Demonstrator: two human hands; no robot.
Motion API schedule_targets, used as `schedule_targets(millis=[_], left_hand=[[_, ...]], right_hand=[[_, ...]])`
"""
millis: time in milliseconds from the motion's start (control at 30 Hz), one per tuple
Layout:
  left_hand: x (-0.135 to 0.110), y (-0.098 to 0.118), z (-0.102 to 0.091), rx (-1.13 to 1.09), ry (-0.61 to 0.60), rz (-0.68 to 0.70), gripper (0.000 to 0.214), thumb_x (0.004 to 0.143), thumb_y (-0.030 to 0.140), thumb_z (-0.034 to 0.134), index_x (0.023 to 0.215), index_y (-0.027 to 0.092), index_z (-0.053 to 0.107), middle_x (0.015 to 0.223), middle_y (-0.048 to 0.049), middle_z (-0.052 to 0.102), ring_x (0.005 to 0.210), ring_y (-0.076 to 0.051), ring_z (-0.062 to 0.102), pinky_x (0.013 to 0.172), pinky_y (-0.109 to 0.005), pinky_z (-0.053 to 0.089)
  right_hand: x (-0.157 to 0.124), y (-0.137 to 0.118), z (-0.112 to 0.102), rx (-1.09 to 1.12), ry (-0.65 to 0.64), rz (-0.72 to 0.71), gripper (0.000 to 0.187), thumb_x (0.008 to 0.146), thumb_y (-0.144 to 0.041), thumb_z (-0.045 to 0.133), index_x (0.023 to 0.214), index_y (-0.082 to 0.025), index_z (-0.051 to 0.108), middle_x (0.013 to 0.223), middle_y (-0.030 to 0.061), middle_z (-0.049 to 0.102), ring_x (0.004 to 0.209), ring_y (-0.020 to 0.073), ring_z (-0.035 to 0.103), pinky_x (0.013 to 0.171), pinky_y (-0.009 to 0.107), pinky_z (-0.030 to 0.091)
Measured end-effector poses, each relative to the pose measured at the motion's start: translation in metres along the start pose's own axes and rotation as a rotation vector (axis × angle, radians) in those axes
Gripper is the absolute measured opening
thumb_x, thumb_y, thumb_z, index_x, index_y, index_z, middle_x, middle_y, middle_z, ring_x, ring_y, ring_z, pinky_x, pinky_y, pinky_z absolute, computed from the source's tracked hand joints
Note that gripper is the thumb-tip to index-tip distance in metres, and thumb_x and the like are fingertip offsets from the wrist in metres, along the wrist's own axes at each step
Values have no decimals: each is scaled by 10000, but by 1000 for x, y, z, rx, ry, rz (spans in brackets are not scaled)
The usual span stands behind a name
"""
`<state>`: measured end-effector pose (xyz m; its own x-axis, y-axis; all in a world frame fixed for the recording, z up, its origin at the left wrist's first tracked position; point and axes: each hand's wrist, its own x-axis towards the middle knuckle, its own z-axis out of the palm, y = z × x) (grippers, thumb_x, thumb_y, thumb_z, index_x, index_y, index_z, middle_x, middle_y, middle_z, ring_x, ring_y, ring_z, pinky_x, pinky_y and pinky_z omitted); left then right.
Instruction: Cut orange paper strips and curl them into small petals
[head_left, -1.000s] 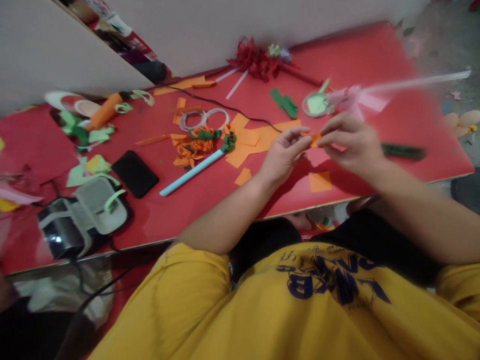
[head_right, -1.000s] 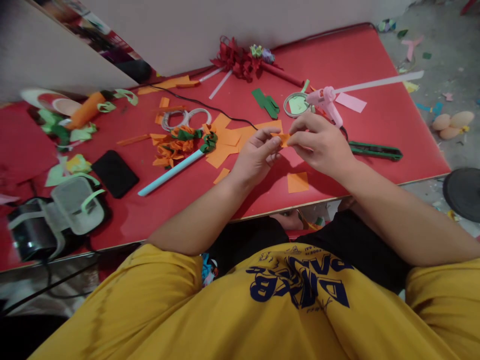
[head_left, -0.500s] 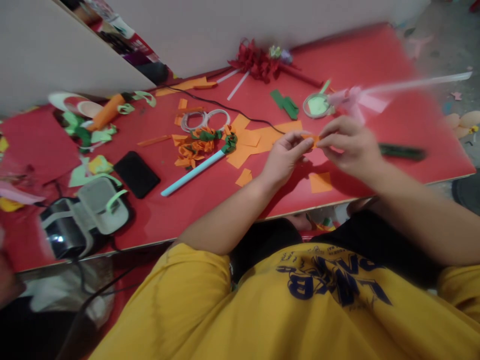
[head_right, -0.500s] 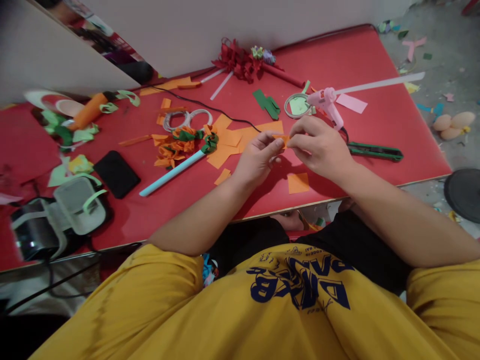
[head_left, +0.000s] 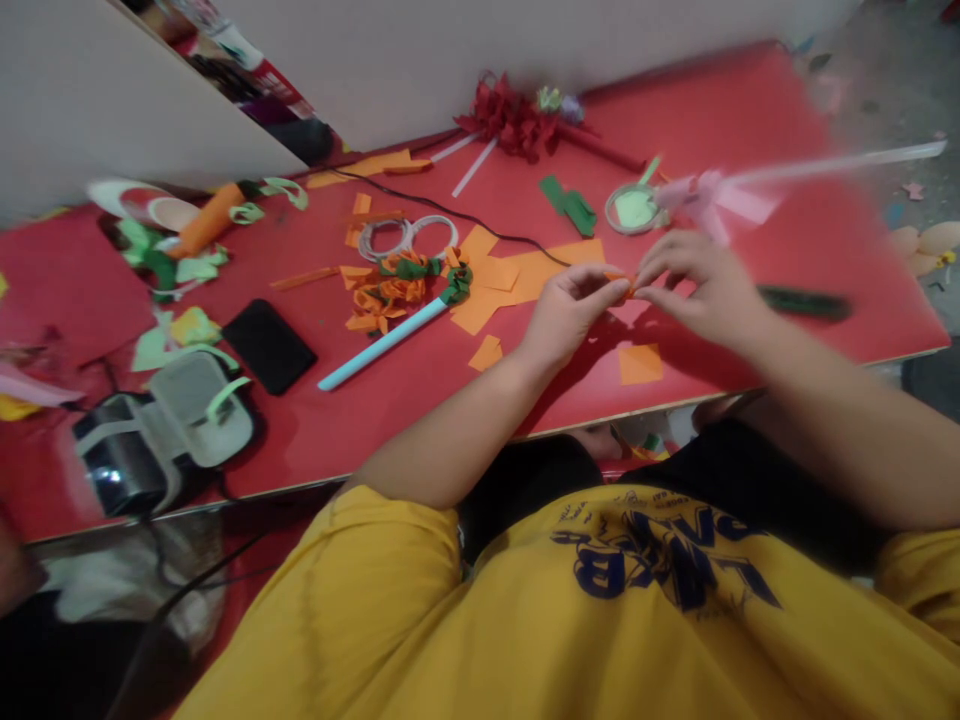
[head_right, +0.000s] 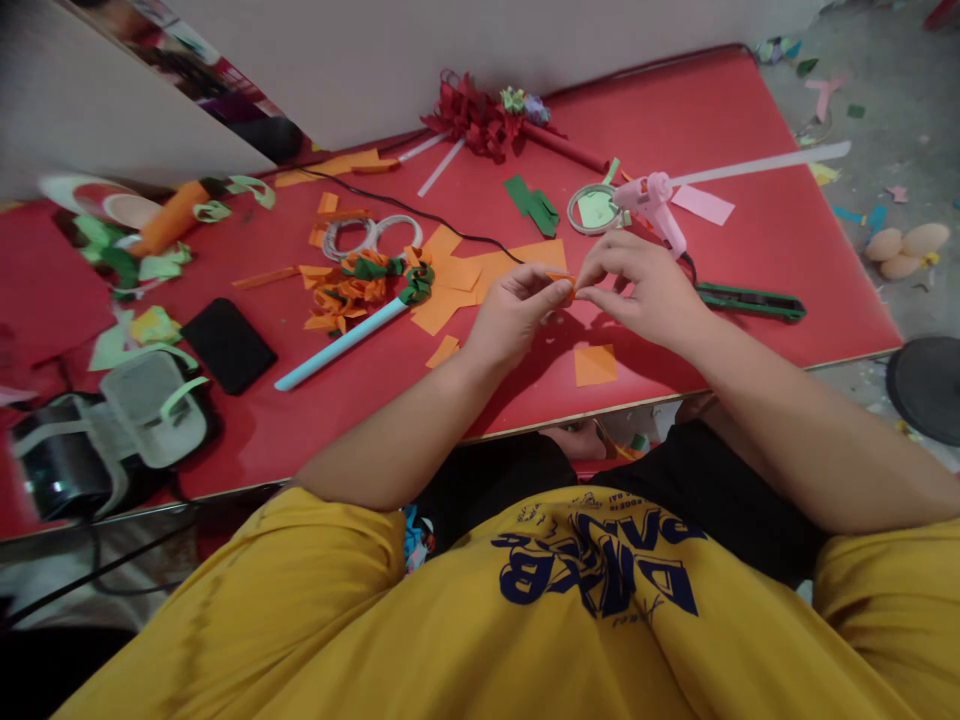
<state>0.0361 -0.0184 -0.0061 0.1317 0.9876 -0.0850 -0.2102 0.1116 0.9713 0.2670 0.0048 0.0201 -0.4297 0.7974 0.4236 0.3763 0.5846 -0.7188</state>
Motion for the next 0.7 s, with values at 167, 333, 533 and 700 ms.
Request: schedule_targets(millis=[167, 333, 533, 700], left_hand=[[0, 0, -1, 30, -36, 43, 569, 711, 678, 1148, 931, 219, 895, 903, -37, 880, 840, -148, 782, 763, -250, 618], [-1, -1, -1, 1, -28, -25, 581, 675, 677, 1157, 946, 220, 922, 929, -49, 887, 835, -144, 779, 670, -219, 579], [0, -1, -1, -10, -26, -55, 603, 643, 702, 1159, 935, 221, 943, 912, -57, 883, 815, -139, 764, 635, -206, 558], [0, -1, -2, 37, -28, -37, 584, 668, 720, 1140, 891, 222, 932, 835, -42, 854, 765, -133, 736, 654, -229, 549]], right_hand=[[0, -3, 4, 93, 64, 133, 364, 966, -591, 998, 881, -267, 856, 985, 60, 844, 882, 249, 762, 773, 404, 627], [1, -5, 5, 111, 66, 230, 454, 912, -643, 1044, 851, -250, 827, 907, 54, 827, 854, 237, 764, 758, 387, 621], [3, -4, 5, 127, 57, 233, 507, 898, -711, 1036, 837, -251, 832, 874, 53, 820, 811, 228, 752, 733, 390, 602], [2, -6, 7, 111, 76, 237, 531, 882, -733, 1038, 821, -253, 819, 858, 49, 812, 798, 229, 740, 727, 394, 610]])
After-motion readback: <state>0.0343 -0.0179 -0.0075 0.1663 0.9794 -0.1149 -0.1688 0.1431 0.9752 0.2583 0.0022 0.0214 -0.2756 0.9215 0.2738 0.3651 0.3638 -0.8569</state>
